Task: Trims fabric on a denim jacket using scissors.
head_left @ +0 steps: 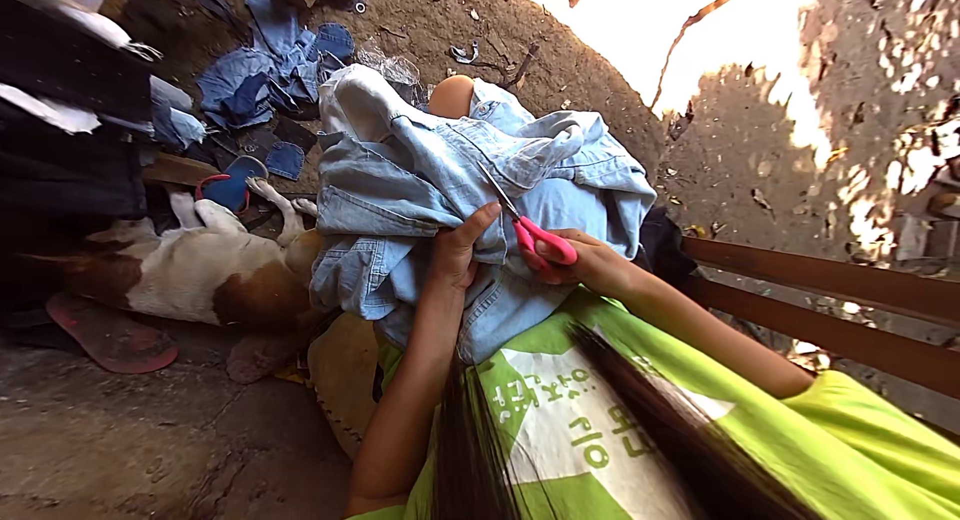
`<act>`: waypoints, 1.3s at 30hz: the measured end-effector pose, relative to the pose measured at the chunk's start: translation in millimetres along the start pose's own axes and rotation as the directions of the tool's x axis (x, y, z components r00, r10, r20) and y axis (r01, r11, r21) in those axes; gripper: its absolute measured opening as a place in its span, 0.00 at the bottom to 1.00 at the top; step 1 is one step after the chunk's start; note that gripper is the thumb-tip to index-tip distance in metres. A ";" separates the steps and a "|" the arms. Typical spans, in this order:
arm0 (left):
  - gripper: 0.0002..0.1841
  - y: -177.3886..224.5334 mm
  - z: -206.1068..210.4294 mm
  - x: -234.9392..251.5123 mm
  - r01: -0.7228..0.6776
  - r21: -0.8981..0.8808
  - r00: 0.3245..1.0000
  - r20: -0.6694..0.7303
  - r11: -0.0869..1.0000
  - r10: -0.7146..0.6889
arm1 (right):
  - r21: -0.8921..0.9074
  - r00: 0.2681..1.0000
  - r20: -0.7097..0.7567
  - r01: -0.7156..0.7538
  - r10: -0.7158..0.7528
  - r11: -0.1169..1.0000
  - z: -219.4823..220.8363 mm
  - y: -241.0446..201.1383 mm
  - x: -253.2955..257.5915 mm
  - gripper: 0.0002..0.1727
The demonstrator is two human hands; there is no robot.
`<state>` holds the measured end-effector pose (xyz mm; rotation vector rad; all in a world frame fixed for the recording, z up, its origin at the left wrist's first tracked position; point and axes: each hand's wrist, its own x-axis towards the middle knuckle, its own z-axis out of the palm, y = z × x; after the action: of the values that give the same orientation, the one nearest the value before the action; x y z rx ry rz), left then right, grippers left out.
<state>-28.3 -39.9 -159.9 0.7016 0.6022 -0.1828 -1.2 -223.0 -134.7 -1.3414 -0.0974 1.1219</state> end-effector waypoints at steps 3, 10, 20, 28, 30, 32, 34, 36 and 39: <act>0.08 -2.0 -0.8 2.1 -0.005 -0.014 1.000 0.016 1.000 0.006 | 0.021 0.998 -0.014 -0.066 0.066 0.998 3.6 -4.2 1.4 0.20; 0.10 -4.9 -4.2 3.5 -0.025 -0.004 0.998 0.053 1.000 0.026 | 0.056 0.998 -0.004 -0.057 0.057 0.997 4.8 -2.9 5.3 0.22; 0.11 -5.4 -2.8 5.1 -0.035 -0.008 0.998 0.048 0.999 0.035 | 0.092 0.999 -0.014 -0.043 0.044 0.995 7.5 -2.9 9.5 0.22; 0.09 -3.8 -1.1 6.8 -0.002 -0.013 1.000 0.023 1.000 0.003 | 0.124 0.999 -0.035 -0.007 0.012 0.992 12.8 -2.1 11.5 0.20; 0.10 -3.8 -0.1 6.1 -0.001 0.007 1.000 0.019 1.000 0.000 | 0.134 0.996 -0.052 -0.062 0.069 0.989 14.5 -4.9 12.5 0.20; 0.09 -3.9 -0.1 5.1 0.006 0.023 1.000 0.015 1.000 -0.006 | 0.128 0.995 -0.072 -0.065 0.075 0.990 15.8 -4.7 14.3 0.21; 0.09 -3.7 -0.3 5.6 0.005 0.031 1.000 0.005 1.000 -0.005 | 0.124 0.997 -0.079 -0.013 0.023 0.992 16.1 -2.4 15.4 0.21; 0.10 -3.4 0.3 6.4 0.003 0.027 1.000 0.002 1.000 -0.003 | 0.139 0.998 -0.064 0.005 0.004 0.990 14.6 -1.6 15.2 0.19; 0.10 -5.0 -0.9 7.9 0.004 0.007 1.000 0.028 1.000 -0.005 | 0.159 0.996 -0.052 -0.068 0.077 0.985 13.2 -4.8 16.5 0.21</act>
<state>-24.0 -42.8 -167.8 0.7039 0.5768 -0.1988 1.7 -201.6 -135.5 -1.2430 0.0814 1.1271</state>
